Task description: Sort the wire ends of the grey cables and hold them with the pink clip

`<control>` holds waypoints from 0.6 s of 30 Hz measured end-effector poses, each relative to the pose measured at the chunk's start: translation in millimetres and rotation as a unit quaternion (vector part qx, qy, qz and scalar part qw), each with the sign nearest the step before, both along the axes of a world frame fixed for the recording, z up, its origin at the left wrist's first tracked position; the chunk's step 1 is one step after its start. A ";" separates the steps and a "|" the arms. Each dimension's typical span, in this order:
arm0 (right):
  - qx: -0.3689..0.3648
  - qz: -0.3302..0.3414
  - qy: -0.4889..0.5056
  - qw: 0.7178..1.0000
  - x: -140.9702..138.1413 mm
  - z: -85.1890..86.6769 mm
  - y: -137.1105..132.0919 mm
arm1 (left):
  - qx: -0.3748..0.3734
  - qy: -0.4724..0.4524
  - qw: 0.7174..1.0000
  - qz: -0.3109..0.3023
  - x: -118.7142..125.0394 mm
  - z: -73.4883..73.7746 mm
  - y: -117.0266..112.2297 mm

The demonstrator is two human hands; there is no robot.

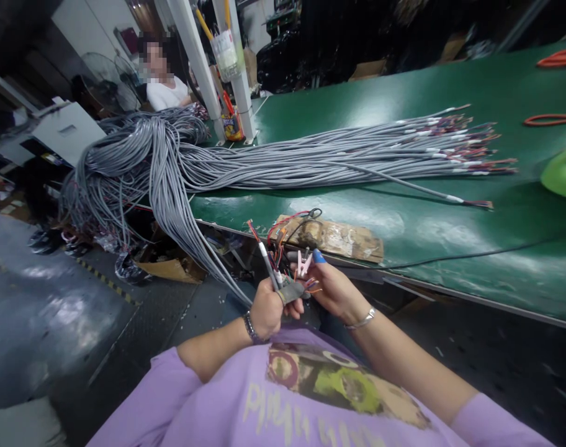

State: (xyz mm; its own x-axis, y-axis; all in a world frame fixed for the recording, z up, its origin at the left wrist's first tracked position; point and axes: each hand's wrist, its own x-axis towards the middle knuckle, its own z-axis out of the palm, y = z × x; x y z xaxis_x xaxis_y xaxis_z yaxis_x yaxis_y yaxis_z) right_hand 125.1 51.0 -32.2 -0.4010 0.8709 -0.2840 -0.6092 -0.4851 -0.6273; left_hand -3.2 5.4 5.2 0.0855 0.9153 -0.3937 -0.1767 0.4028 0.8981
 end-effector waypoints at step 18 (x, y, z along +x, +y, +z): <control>-0.030 0.003 0.059 0.998 -6.6 -3.1 -0.6 | -0.023 0.007 0.999 -0.038 4.9 -4.3 5.3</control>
